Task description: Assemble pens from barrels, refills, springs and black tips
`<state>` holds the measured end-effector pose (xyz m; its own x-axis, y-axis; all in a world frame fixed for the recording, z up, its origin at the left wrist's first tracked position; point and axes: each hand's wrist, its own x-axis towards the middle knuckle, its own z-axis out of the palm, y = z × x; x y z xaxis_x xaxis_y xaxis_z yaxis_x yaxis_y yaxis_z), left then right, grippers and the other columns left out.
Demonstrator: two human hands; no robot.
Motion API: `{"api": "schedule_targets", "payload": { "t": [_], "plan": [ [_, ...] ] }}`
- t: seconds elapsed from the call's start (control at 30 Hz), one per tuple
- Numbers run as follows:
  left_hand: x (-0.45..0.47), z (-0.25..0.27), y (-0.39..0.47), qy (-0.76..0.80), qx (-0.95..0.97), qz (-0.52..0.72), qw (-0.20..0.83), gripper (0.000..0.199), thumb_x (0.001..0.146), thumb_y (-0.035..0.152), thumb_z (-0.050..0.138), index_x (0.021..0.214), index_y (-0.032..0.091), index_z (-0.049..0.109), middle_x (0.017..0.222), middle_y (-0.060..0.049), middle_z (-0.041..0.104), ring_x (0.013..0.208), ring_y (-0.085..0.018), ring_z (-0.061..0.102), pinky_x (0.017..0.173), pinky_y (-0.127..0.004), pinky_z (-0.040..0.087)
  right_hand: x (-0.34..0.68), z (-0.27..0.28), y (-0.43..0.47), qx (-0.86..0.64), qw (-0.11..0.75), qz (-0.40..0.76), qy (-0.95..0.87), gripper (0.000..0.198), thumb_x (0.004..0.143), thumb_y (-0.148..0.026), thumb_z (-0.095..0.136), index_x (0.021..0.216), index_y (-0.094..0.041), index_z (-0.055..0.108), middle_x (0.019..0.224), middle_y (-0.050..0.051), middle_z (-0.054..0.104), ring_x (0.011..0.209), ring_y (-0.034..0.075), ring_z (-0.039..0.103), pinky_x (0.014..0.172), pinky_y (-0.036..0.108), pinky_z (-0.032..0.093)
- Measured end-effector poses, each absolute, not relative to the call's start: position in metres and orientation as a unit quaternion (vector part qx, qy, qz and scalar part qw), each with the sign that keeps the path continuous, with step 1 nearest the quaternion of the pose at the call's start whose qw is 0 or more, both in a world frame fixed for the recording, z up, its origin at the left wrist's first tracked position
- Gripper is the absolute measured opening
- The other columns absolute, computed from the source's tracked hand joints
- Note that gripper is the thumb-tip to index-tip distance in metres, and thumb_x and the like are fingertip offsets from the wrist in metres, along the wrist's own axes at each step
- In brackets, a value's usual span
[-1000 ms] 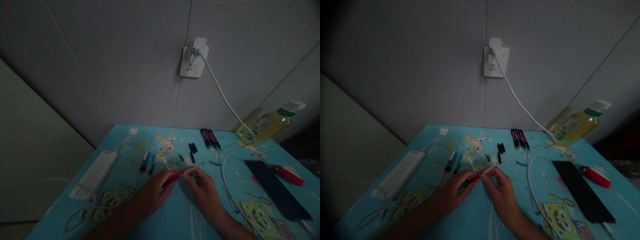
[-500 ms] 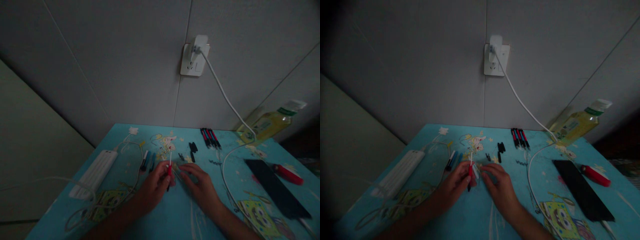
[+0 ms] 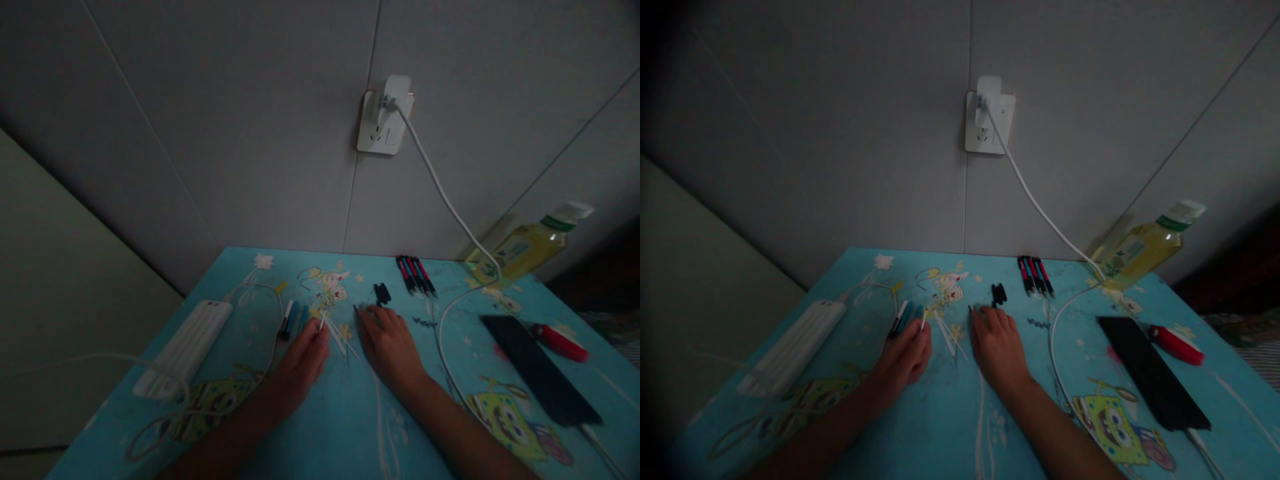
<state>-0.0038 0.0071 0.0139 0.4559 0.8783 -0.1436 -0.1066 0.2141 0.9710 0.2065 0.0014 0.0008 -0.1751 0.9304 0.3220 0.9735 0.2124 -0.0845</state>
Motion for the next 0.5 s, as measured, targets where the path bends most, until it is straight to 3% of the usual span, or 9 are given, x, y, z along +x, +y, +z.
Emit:
{"api": "schedule_targets", "payload": {
  "t": [0.2,0.37,0.5],
  "plan": [
    [-0.0051,0.0172,0.0063,0.392,0.538,0.356,0.656,0.041,0.095,0.058,0.046,0.079,0.02,0.046,0.063,0.005,0.033,0.051,-0.008,0.03,0.045,-0.018,0.025,0.2059,0.003,-0.0013,-0.619,0.156,-0.087,-0.765,0.026,0.096,-0.019,0.053,0.118,-0.019,0.066,0.119,0.012,0.065,0.108,0.028,0.054,0.093,0.041,0.041],
    [-0.0067,0.0154,0.0073,0.383,0.585,0.388,0.601,0.033,0.1,0.05,0.037,0.112,0.022,0.051,0.062,0.007,0.032,0.049,-0.009,0.026,0.043,-0.019,0.022,0.2076,0.0038,-0.0015,-0.618,0.155,-0.09,-0.766,0.025,0.096,-0.019,0.053,0.117,-0.019,0.066,0.116,0.011,0.067,0.108,0.027,0.055,0.092,0.041,0.039],
    [-0.0088,0.0193,0.007,0.371,0.581,0.376,0.619,0.031,0.101,0.049,0.038,0.108,0.022,0.051,0.064,0.007,0.031,0.049,-0.008,0.024,0.043,-0.02,0.018,0.2088,0.0047,-0.0036,-0.624,0.154,-0.089,-0.761,0.023,0.096,-0.019,0.053,0.113,-0.019,0.068,0.117,0.01,0.067,0.108,0.028,0.054,0.093,0.042,0.038]
  ]
}}
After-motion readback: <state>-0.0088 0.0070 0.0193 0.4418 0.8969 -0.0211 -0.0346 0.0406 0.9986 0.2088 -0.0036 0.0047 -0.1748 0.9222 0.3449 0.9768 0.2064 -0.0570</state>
